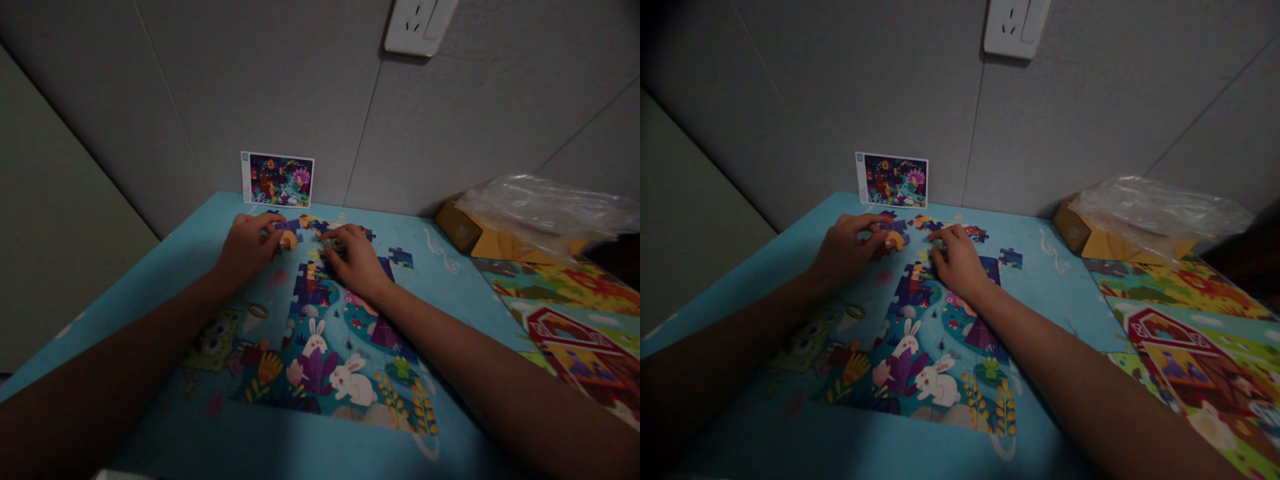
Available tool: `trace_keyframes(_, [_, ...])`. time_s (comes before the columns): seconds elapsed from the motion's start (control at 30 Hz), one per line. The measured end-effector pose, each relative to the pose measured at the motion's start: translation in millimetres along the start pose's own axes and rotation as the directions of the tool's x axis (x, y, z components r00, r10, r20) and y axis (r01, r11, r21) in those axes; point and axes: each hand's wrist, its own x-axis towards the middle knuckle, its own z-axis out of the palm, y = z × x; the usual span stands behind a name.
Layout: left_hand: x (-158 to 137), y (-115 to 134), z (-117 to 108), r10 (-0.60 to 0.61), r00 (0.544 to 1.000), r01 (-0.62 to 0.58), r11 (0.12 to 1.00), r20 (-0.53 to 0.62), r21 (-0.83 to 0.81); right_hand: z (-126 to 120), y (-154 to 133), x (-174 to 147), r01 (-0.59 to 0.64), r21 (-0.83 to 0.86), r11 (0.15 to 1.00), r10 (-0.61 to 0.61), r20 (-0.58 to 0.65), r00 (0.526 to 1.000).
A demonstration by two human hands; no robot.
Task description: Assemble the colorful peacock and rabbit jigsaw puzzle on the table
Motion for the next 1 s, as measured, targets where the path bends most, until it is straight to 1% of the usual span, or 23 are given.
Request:
trace_keyframes(0.03, [2,-6,1,-0.032,0.999,0.033,0.998,-0.01,0.055,1,2,0,-0.02,-0.055,0.998,0.022,0.038,0.999])
trace_keyframes(0.07, [3,-11,2,-0.04,0.999,0.039,0.993,0.005,0.109,1,3,0,-0.026,-0.104,0.994,0.034,0.078,0.996])
trace_keyframes(0.17, [4,-21,7,-0.026,0.998,0.013,0.975,0.059,0.221,0,1,0,0.022,-0.247,0.969,0.024,0.185,0.982])
trace_keyframes(0.23, [3,-21,9,-0.002,0.998,-0.013,0.973,0.067,0.229,-2,-2,-1,0.039,-0.349,0.936,0.041,0.221,0.974])
trace_keyframes(0.3, [3,-17,9,0.022,0.998,-0.035,0.978,0.064,0.204,-4,-5,-2,0.02,-0.436,0.9,0.09,0.231,0.969])
trace_keyframes(0.37, [2,-13,8,0.05,0.996,-0.062,0.984,0.073,0.166,-6,-7,-3,0.004,-0.483,0.876,0.132,0.249,0.959])
trace_keyframes(0.47, [1,-8,7,0.125,0.984,-0.138,0.985,0.127,0.106,-6,-7,-3,0.026,-0.49,0.871,0.145,0.308,0.94])
trace_keyframes(0.53, [0,-8,8,0.17,0.972,-0.186,0.978,0.162,0.091,-6,-7,-3,0.03,-0.483,0.875,0.146,0.321,0.936])
trace_keyframes(0.6, [-1,-9,10,0.19,0.965,-0.209,0.973,0.18,0.094,-6,-6,-2,0.03,-0.472,0.881,0.139,0.319,0.938])
trace_keyframes(0.8, [-1,-13,14,0.194,0.963,-0.215,0.972,0.187,0.097,-6,-2,-3,0.062,-0.455,0.888,0.095,0.315,0.944])
trace_keyframes(0.93, [-1,-15,17,0.187,0.965,-0.204,0.976,0.185,0.075,-6,-7,-6,0.098,-0.49,0.866,0.075,0.32,0.945])
trace_keyframes(1.0, [-1,-16,18,0.179,0.966,-0.194,0.979,0.188,0.063,-6,-12,1,0.111,-0.513,0.851,0.072,0.323,0.944])
